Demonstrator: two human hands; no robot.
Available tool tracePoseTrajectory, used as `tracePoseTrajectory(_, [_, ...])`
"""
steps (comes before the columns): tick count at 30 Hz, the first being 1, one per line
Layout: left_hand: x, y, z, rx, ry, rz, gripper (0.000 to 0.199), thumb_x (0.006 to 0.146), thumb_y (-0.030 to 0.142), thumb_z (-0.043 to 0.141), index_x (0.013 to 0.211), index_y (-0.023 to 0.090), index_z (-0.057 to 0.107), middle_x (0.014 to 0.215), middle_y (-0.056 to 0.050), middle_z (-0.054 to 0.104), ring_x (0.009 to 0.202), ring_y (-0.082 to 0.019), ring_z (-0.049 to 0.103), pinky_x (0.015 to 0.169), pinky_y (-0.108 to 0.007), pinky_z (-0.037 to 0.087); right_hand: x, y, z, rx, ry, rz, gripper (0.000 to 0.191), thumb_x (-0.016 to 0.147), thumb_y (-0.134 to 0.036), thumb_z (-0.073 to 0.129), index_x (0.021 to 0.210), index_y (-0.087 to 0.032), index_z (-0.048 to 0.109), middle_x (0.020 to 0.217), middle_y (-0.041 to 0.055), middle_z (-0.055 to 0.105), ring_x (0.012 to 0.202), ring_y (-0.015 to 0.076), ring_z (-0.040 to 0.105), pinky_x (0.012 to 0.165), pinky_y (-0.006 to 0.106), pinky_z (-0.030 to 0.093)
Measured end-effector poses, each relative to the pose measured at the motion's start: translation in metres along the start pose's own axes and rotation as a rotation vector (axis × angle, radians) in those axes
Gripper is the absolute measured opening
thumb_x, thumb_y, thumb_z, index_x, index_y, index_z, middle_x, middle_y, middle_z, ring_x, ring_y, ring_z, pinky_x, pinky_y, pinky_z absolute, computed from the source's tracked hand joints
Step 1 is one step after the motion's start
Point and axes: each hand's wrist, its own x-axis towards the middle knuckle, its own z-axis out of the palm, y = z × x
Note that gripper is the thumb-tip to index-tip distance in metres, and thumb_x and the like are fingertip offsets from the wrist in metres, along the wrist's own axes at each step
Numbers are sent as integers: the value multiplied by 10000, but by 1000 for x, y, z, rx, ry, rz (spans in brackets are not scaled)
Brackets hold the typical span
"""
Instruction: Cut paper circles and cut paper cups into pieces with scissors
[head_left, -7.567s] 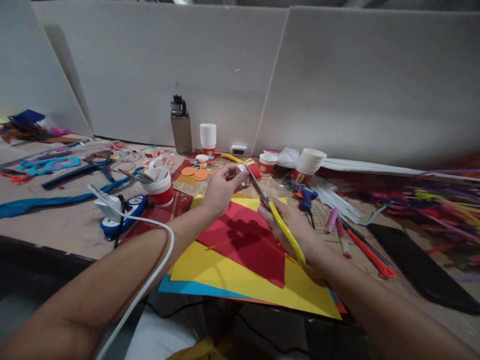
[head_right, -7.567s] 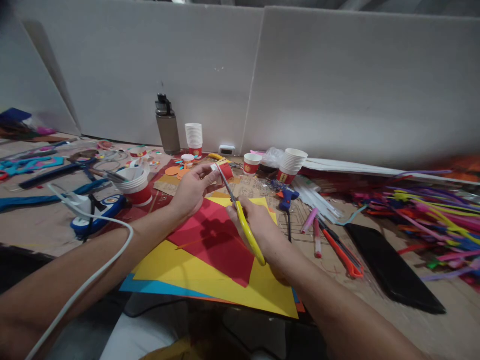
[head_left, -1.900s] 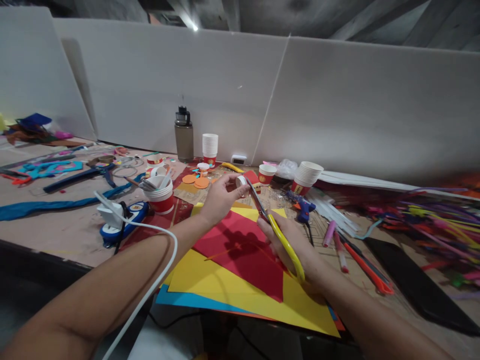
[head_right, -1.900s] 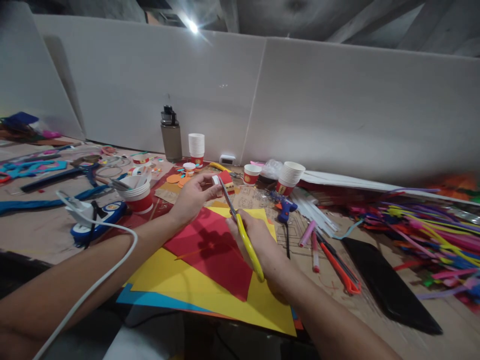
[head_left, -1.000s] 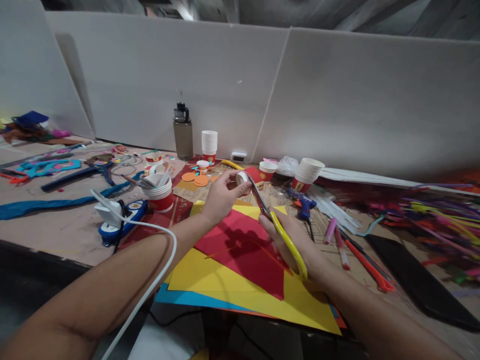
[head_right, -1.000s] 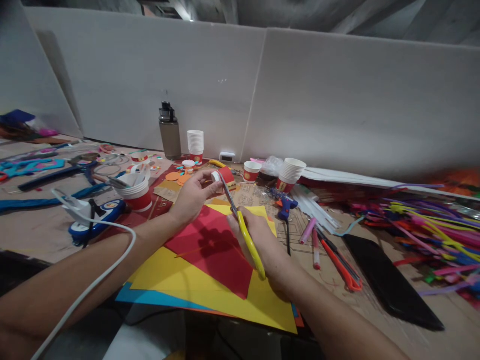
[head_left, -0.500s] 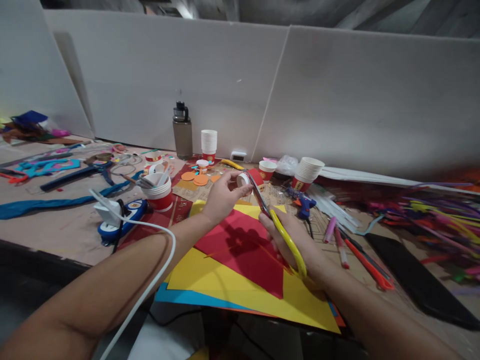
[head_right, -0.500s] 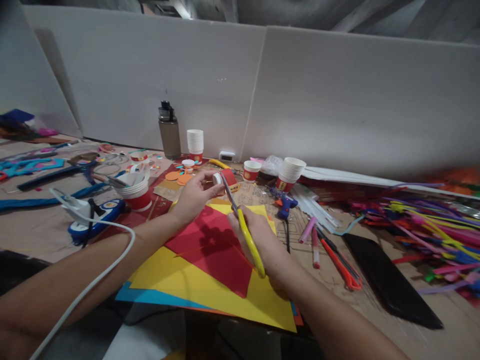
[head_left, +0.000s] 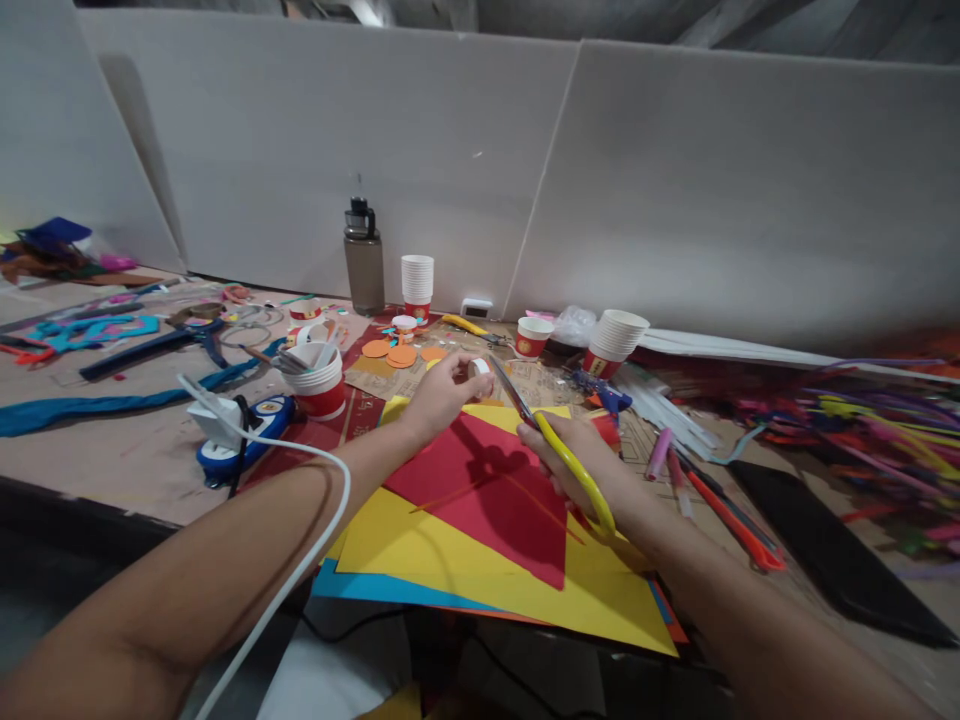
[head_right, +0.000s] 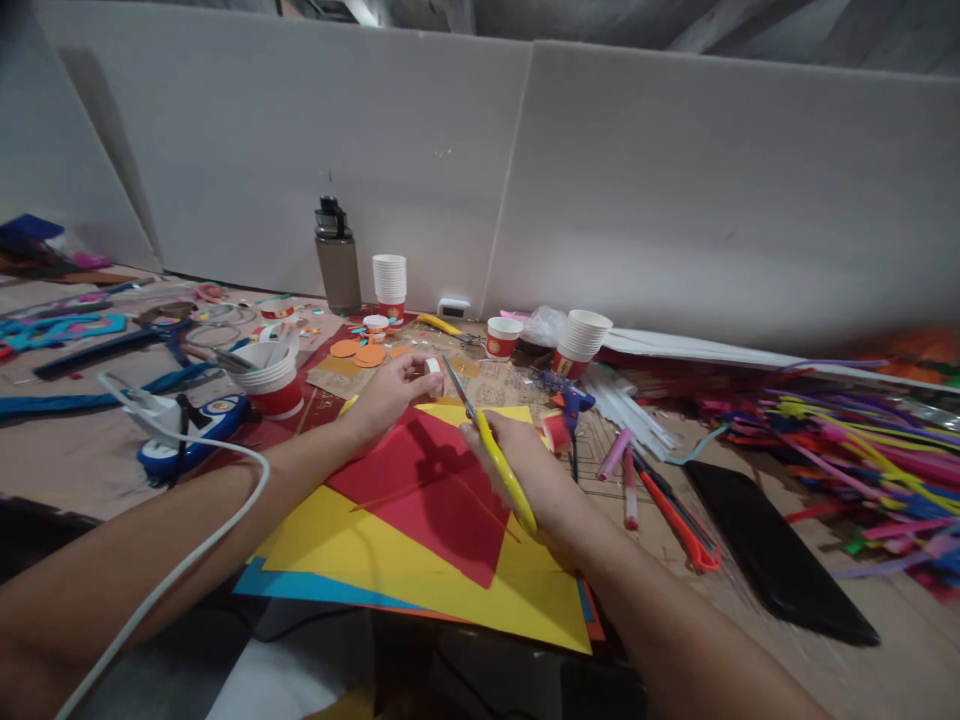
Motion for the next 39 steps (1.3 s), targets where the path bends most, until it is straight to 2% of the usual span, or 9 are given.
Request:
tracePoseTrajectory(7, [9, -5, -11, -246, 113, -218, 149, 668, 233, 620, 780, 150, 566, 686, -9, 605, 600, -108, 565, 611, -254, 476, 8, 14, -4, -399, 59, 36, 278, 839, -403, 532, 972, -178, 629, 859, 101, 690, 731, 200, 611, 595, 253, 355])
tracePoseTrajectory(11, [10, -7, -13, -288, 137, -296, 294, 545, 83, 517, 828, 146, 571, 806, -51, 640, 715, -160, 631, 637, -300, 531, 2, 15, 0, -525, 12, -51, 312, 832, -289, 527, 1107, -168, 612, 959, 128, 687, 834, 229, 639, 650, 266, 376])
tracePoseTrajectory(14, [9, -10, -12, -207, 110, -320, 337, 483, 28, 497, 793, 145, 563, 807, -59, 627, 737, -175, 645, 625, -295, 542, -1, 10, -4, -609, -12, -97, 317, 855, -351, 528, 1091, -176, 647, 955, 134, 678, 848, 244, 636, 682, 286, 391])
tracePoseTrajectory(19, [7, -4, -11, -62, 90, -323, 336, 520, 49, 530, 834, 161, 567, 814, -42, 627, 640, -144, 628, 538, -265, 524, 5, 15, -34, -636, 220, -77, 272, 913, -330, 477, 1050, -174, 654, 1061, 115, 655, 976, 228, 606, 799, 296, 411])
tracePoseTrajectory(22, [6, 4, -14, 90, 37, -259, 351, 539, 69, 532, 871, 164, 594, 822, -44, 641, 641, -139, 612, 502, -235, 503, 12, 30, -53, -780, 324, 95, 289, 897, -361, 514, 1027, -129, 627, 1067, 160, 628, 1011, 271, 598, 796, 321, 422])
tracePoseTrajectory(25, [7, 8, -19, 246, -21, -245, 344, 560, 85, 535, 884, 163, 622, 749, -36, 642, 595, -140, 587, 454, -210, 450, 17, 46, -60, -852, 287, 309, 366, 859, -387, 576, 1081, -96, 577, 1084, 203, 619, 990, 310, 623, 745, 339, 439])
tracePoseTrajectory(29, [6, 9, -22, 342, -73, -212, 214, 584, 112, 583, 785, 147, 648, 656, -31, 627, 568, -137, 569, 455, -197, 389, 20, 56, -59, -836, 232, 432, 262, 900, -196, 442, 1131, -99, 517, 959, 197, 671, 892, 308, 668, 660, 335, 429])
tracePoseTrajectory(33, [5, 11, -22, 326, -89, -194, 171, 605, 172, 633, 771, 137, 655, 669, -42, 645, 603, -147, 587, 508, -216, 404, 21, 49, -55, -826, 271, 388, 249, 895, -149, 404, 1124, -135, 501, 940, 171, 684, 875, 292, 668, 636, 315, 408])
tracePoseTrajectory(39, [10, 4, -23, 260, -24, -208, 230, 654, 267, 637, 839, 130, 653, 711, -42, 648, 555, -122, 552, 454, -204, 385, 35, 33, -31, -764, 175, 54, 235, 899, -140, 436, 1106, -205, 526, 1035, 105, 678, 911, 230, 646, 681, 278, 411])
